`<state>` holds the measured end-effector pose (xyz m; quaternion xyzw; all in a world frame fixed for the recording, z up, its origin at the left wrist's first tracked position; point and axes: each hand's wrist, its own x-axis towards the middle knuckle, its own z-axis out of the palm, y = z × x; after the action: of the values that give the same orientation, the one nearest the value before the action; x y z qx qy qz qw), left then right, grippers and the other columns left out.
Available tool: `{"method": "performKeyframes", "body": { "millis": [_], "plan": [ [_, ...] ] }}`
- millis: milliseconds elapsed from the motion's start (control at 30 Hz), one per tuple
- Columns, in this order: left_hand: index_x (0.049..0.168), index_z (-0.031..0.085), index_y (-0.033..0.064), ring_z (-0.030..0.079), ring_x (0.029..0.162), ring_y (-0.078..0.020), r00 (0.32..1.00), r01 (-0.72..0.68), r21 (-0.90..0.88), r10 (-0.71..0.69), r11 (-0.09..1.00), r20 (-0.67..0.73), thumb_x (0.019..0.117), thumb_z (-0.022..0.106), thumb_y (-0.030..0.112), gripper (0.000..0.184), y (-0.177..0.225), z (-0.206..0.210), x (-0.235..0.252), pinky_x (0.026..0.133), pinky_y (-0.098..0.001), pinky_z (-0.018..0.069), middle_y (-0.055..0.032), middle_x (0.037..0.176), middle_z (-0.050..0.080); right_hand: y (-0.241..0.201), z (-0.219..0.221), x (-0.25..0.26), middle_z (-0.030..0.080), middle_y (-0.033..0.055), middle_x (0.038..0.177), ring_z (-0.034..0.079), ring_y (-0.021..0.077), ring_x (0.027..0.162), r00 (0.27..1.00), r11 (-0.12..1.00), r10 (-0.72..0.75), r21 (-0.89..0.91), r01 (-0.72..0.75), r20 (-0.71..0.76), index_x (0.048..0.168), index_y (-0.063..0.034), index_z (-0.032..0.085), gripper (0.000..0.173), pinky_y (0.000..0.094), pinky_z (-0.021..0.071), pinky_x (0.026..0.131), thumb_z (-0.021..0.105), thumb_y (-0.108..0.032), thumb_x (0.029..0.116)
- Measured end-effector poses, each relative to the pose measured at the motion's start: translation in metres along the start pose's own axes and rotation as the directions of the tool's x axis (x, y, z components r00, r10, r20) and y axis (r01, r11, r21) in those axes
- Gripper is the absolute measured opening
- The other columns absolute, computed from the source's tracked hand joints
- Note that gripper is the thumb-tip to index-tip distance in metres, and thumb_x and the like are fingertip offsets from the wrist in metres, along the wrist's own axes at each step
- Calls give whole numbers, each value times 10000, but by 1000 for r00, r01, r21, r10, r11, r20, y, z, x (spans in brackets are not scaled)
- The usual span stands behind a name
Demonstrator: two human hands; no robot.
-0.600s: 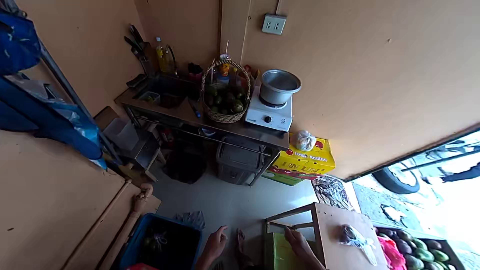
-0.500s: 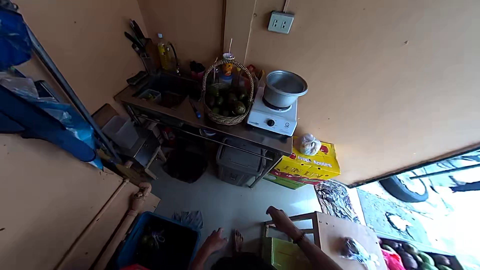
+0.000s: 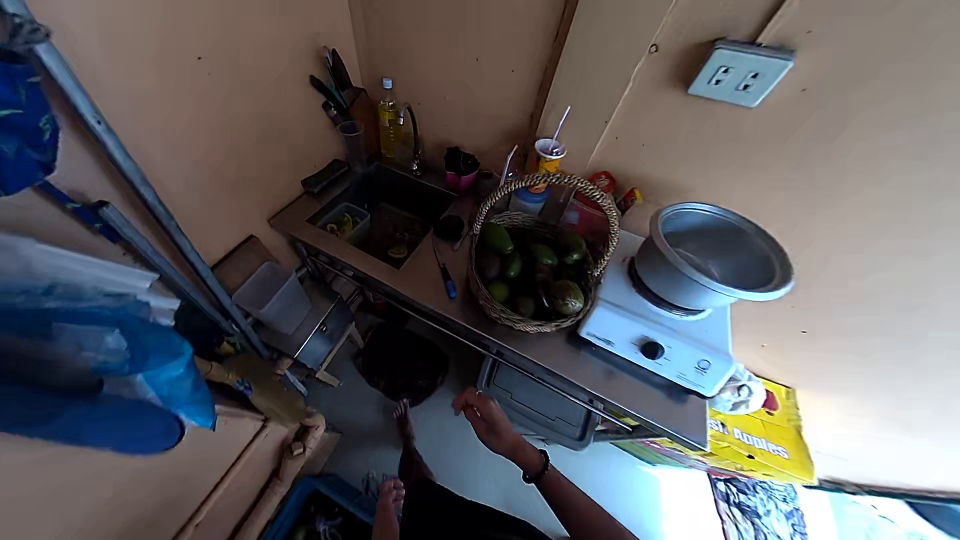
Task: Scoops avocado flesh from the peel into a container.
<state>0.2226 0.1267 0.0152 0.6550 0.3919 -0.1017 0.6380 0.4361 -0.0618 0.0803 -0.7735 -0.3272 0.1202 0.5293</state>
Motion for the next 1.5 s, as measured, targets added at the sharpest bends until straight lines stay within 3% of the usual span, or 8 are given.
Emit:
{"method": "performKeyframes", "body": {
  "millis": [167,367,500,667,900,1100,1333,1500],
  "plan": [
    [767,643,-66,576,634,-244,900,-407,390,435,826,19,1113,228,336,673,177,-28,161,667,-463,497,-119,648,577,23,-23,185,710,161,1189,678,322,1129,959,865,151,-438,-246,-241,1091,-48,743,272,499,553,951,501,-109,983],
    [1520,401,-5,631,1205,-350,678,-735,486,519,473,520,1068,480,148,483,435,24,328,1056,-492,501,-238,1316,622,30,-20,290,580,178,1438,616,350,1255,785,643,485,-452,-618,-385,1333,-74,656,374,483,543,989,488,-174,1015],
    [1509,448,30,450,1416,-382,512,-848,492,546,198,663,963,702,167,617,513,96,415,1155,-508,400,-222,1500,491,49,-4,315,562,189,1471,568,367,1332,754,583,436,-483,-653,-492,1324,-72,666,379,493,519,1040,551,-136,968],
    [1507,475,68,533,1337,-398,519,-833,554,363,8,774,891,796,204,708,544,149,476,1079,-545,463,-219,1432,559,79,-3,326,583,201,1445,577,374,1327,707,573,400,-444,-689,-583,1312,-74,677,376,511,531,1027,578,-127,953],
    [1329,644,62,687,1126,-294,659,-730,536,231,423,716,826,849,278,585,566,137,500,1014,-506,526,-167,1189,717,91,-4,334,659,165,1332,645,356,1226,654,543,414,-405,-736,-633,1268,-152,699,321,500,575,944,583,-111,972],
    [1337,580,-21,690,1065,-205,713,-285,293,-3,913,702,895,756,44,480,579,120,521,918,-367,585,-162,1209,690,74,-13,360,638,168,1368,613,359,1269,530,503,537,-256,-826,-657,1175,-129,738,265,507,543,998,563,-137,975],
    [1373,480,-14,621,1265,-334,481,215,-109,-8,971,877,948,535,152,460,571,64,573,1080,-440,507,-234,1341,635,58,-86,452,652,226,1253,692,329,1068,375,610,583,84,-788,-721,1321,29,597,347,458,584,900,427,-70,1036],
    [1360,584,-2,562,1303,-427,303,476,-219,75,852,950,891,564,271,543,586,28,585,1082,-572,458,-262,1373,599,96,-118,494,584,349,1297,604,484,1201,217,309,775,58,-949,-593,1324,100,564,366,602,495,1023,544,-22,980]
  ]
}}
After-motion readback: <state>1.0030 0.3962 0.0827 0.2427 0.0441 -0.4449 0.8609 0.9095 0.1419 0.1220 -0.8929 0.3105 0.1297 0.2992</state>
